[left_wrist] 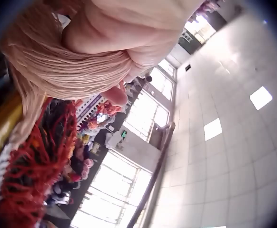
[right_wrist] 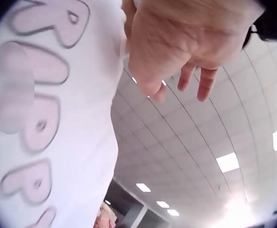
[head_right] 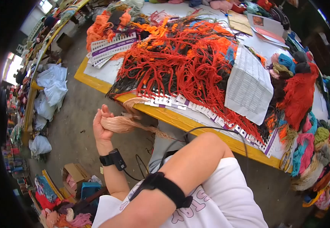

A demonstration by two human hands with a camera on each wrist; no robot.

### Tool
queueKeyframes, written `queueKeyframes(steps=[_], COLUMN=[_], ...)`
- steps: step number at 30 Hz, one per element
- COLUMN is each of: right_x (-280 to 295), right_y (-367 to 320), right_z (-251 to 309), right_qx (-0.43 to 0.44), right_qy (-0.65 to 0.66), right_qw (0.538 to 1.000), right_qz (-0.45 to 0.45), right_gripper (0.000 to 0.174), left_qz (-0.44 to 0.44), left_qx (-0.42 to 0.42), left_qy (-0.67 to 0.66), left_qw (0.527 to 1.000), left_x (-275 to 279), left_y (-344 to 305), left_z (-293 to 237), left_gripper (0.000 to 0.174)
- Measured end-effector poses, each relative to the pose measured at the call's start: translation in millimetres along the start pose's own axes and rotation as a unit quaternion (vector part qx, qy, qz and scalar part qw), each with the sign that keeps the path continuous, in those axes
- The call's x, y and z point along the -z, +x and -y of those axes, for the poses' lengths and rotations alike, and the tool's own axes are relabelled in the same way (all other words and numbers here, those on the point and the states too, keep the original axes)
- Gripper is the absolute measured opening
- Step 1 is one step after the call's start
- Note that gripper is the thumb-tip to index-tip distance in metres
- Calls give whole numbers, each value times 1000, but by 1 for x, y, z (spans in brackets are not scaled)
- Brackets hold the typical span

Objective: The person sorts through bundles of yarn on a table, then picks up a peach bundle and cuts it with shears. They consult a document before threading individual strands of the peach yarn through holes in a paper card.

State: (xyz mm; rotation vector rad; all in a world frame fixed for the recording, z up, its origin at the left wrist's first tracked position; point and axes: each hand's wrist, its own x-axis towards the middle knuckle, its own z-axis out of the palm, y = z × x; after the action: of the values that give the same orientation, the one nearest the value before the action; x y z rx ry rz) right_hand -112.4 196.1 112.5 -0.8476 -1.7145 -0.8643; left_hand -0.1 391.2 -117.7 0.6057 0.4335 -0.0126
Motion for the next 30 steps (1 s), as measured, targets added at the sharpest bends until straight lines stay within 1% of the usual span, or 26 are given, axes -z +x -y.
queueKeyframes(steps=[2,3,5,6,7,8,9,10,11,12,13,14,17,18,21,22,25,27,30], right_x=[-9,-11,9,35,45,56,75,94,87,80,81,88,95,98,109,112,125,130,132], right_y=[-9,-19,-36,-46,-58,-71,-84,-98,-110,-122,-141,-146,-187,-189,-179,-180,-184,-187,-183], right_z=[21,39,52,40,39,38,43,48,34,21,16,16,19,21,30,34,39,40,43], right_qx=[-36,-78,-81,-39,-65,-91,-212,-324,-384,-457,-560,-668,-688,-694,-704,-711,-694,-695,-723], right_qy=[37,27,21,21,-2,-25,-19,-32,-197,-318,-258,-197,-76,-56,30,57,91,94,75], right_qw=[999,996,996,999,998,995,974,931,901,828,776,706,692,684,648,619,599,600,593], right_qz=[-15,-27,-18,3,-3,-8,76,166,50,-66,-129,-131,-207,-217,-289,-329,-389,-384,-347], right_gripper=[25,25,28,32,29,25,20,16,13,10,13,16,16,16,14,13,15,17,15], left_qz=[30,41,98,124,152,162,174,185,197,212,227,263,280,282,290,293,310,323,300], left_qx=[7,8,28,45,66,68,70,76,73,69,65,84,69,56,7,14,35,57,88], left_qy=[0,-1,-11,-22,-33,-3,23,47,63,81,99,110,159,180,252,253,253,255,188], left_qw=[1000,999,995,991,986,984,982,979,976,972,967,955,944,941,923,922,916,910,931], left_x=[-12,-18,-32,-40,-48,-59,-73,-85,-96,-108,-118,-125,-142,-146,-156,-159,-163,-163,-167], left_y=[-14,-21,-33,-38,-43,-49,-58,-67,-75,-81,-85,-87,-96,-98,-104,-105,-104,-102,-104], left_z=[3,8,18,22,27,31,35,43,53,61,68,73,99,103,109,109,104,101,103], left_gripper=[24,25,26,28,30,32,34,37,39,41,43,46,47,47,47,46,46,48,42])
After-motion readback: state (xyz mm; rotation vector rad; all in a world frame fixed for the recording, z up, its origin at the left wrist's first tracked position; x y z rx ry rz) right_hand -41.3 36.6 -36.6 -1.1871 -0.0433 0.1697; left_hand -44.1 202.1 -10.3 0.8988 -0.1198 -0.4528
